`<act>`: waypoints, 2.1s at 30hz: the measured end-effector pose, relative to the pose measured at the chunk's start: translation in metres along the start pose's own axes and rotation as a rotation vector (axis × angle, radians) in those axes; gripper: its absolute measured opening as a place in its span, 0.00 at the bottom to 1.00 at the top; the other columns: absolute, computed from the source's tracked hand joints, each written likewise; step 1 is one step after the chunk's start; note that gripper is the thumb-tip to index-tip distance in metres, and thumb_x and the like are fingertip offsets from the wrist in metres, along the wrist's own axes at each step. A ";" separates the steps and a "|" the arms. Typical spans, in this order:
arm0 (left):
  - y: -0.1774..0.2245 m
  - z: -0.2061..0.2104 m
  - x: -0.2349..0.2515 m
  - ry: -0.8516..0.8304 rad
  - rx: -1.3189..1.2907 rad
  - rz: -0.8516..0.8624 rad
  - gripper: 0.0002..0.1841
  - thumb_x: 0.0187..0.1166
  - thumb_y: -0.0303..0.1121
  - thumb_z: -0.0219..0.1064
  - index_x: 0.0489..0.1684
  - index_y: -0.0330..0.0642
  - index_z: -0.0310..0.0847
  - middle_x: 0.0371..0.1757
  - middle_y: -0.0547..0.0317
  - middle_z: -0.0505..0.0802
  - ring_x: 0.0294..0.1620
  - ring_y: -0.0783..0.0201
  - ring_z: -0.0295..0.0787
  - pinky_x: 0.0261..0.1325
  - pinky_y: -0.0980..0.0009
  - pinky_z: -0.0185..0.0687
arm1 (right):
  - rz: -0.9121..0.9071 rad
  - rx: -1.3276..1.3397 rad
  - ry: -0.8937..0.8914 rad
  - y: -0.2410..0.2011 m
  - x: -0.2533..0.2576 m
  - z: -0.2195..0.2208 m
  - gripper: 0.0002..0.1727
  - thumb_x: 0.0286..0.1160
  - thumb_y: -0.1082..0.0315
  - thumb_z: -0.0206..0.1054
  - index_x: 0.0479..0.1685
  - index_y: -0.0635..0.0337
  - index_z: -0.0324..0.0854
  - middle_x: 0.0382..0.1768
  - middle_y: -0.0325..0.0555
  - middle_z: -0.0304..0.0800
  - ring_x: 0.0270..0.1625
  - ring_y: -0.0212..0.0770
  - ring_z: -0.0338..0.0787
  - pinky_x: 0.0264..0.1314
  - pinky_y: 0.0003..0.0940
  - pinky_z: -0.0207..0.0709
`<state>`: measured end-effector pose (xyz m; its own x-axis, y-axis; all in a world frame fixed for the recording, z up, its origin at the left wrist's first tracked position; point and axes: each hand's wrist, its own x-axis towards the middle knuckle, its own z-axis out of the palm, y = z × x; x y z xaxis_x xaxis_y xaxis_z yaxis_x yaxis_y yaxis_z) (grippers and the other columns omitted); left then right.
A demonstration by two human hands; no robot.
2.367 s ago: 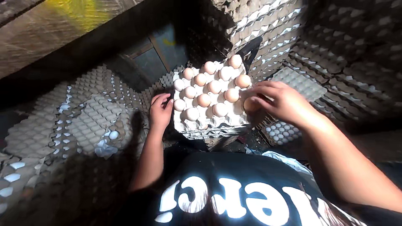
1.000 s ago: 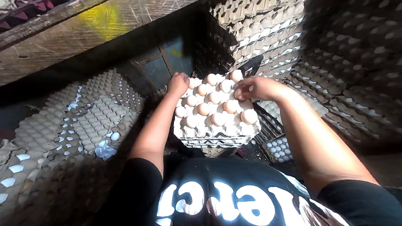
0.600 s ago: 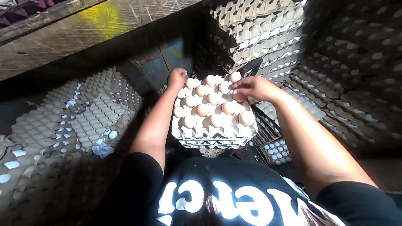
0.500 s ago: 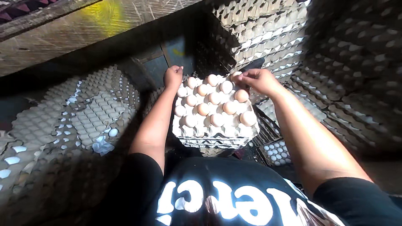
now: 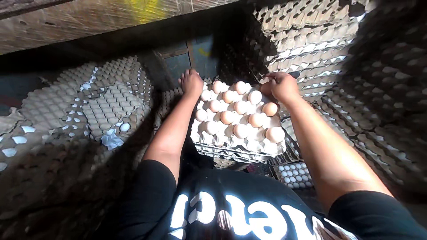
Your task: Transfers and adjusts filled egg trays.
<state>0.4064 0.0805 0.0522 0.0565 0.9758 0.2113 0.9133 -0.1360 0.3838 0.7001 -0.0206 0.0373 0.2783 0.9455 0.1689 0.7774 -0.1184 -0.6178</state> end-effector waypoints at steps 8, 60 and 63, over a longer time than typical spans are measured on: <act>-0.025 -0.009 -0.013 -0.448 -0.233 0.205 0.26 0.81 0.43 0.72 0.72 0.36 0.81 0.72 0.35 0.83 0.76 0.42 0.79 0.79 0.43 0.71 | -0.308 -0.221 -0.453 -0.057 0.028 0.026 0.21 0.85 0.63 0.66 0.75 0.53 0.82 0.74 0.63 0.80 0.77 0.65 0.79 0.80 0.68 0.66; -0.342 0.147 -0.314 -0.976 -0.096 -0.590 0.25 0.90 0.46 0.59 0.68 0.32 0.81 0.69 0.35 0.87 0.73 0.40 0.84 0.76 0.40 0.76 | -0.256 -0.200 -0.263 -0.056 -0.014 0.014 0.17 0.88 0.63 0.62 0.69 0.56 0.85 0.68 0.66 0.83 0.70 0.66 0.83 0.72 0.70 0.72; -0.356 0.152 -0.328 -0.987 -0.090 -0.661 0.23 0.85 0.44 0.64 0.64 0.31 0.83 0.66 0.35 0.89 0.70 0.40 0.85 0.73 0.40 0.78 | -0.323 -0.332 -0.357 -0.058 0.000 0.037 0.25 0.88 0.56 0.61 0.78 0.58 0.78 0.81 0.65 0.72 0.83 0.69 0.71 0.81 0.72 0.62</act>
<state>0.1244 -0.1646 -0.2907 -0.0931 0.5659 -0.8192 0.8528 0.4699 0.2277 0.6339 -0.0029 0.0444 -0.1651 0.9863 0.0043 0.9425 0.1590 -0.2940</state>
